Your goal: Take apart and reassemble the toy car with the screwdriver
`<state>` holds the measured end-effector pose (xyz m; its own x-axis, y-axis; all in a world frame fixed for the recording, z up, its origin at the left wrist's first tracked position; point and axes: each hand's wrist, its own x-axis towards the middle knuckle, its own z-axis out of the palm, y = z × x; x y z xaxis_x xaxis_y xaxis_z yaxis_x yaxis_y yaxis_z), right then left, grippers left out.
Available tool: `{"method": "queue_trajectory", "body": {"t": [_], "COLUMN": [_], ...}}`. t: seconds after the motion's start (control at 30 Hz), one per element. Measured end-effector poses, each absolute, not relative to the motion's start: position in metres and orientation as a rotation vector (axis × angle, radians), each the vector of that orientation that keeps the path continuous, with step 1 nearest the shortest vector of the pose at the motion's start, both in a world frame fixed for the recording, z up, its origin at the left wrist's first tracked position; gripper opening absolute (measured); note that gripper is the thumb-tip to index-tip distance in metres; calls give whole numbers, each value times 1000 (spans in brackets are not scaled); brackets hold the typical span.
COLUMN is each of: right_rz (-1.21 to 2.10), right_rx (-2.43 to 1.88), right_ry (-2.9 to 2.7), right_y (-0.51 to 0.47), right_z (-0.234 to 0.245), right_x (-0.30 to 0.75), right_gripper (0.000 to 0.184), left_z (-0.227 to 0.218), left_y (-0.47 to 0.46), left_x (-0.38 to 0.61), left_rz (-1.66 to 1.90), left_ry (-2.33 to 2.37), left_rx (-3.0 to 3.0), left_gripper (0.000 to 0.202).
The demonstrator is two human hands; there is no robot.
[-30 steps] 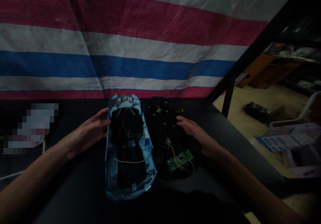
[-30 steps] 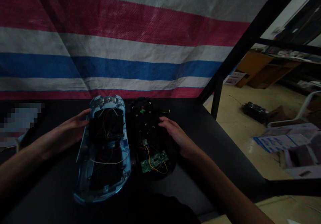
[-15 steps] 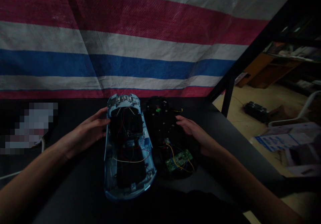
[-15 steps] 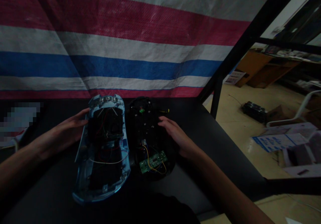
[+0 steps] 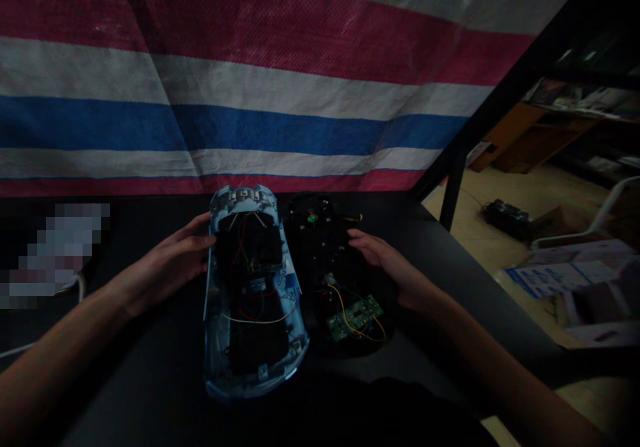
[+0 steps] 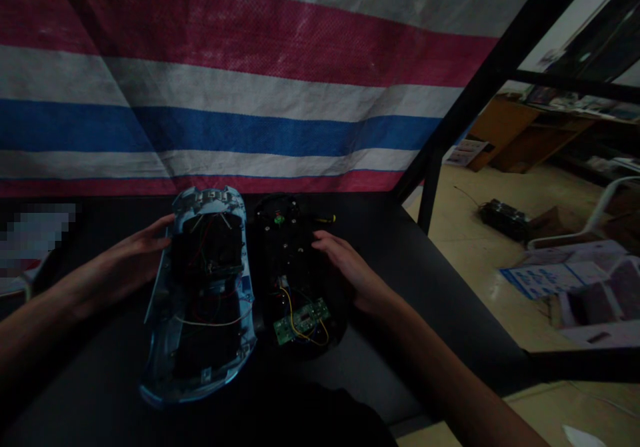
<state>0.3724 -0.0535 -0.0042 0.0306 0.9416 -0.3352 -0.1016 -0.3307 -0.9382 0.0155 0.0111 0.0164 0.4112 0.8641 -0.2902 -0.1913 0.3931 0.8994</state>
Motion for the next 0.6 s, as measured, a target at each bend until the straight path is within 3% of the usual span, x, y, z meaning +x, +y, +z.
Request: {"method": "queue_trajectory", "body": {"t": [0.6], "right_rz": [1607], "right_rx": [-1313], "right_ry": [-770], "right_y": [-53], "right_z": [0], "right_x": [371], "right_gripper": [32], "left_z": [11], "left_y": [13], "left_x": [12], "left_rz": [778], "left_ry": [889], "left_rx": [935], "left_gripper": [56]}}
